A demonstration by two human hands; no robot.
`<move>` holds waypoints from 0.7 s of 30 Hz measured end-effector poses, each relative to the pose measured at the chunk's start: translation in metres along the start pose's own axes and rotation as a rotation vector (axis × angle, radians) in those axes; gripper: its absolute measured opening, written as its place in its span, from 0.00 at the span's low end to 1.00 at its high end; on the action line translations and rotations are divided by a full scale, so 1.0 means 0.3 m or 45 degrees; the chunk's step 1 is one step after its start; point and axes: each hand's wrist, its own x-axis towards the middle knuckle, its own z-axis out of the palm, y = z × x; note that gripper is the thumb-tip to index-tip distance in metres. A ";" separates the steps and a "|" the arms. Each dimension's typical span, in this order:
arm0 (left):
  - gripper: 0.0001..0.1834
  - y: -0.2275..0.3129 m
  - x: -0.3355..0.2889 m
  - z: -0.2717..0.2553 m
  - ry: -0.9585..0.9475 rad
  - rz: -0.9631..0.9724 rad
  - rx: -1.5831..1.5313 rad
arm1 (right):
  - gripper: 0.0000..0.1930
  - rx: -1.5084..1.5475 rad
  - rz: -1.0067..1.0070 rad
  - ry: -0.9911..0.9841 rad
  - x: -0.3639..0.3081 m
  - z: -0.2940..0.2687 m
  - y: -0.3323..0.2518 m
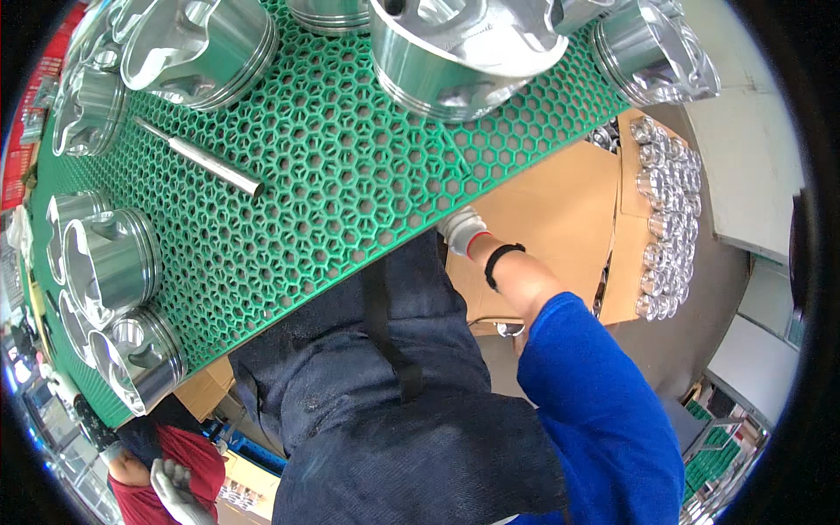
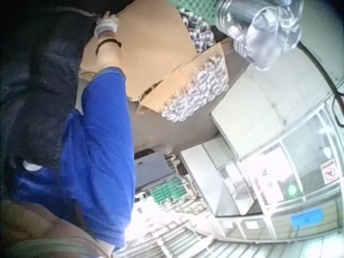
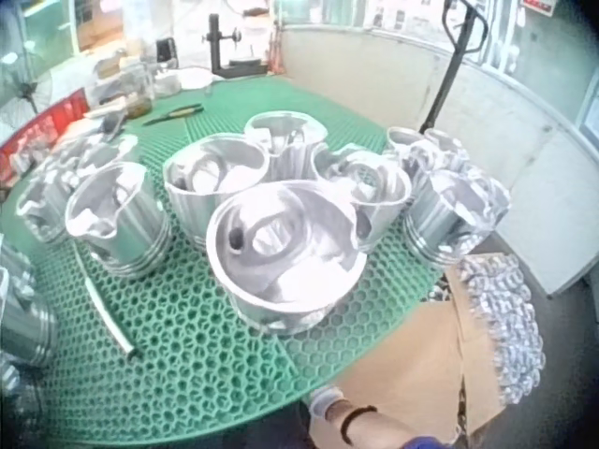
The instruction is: Manual checking, cleaning, and sorting of engine pistons at a factory workstation.
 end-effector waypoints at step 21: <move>0.26 0.045 0.153 0.410 -0.996 0.315 -0.050 | 0.13 0.307 0.275 0.740 -0.911 -0.155 0.211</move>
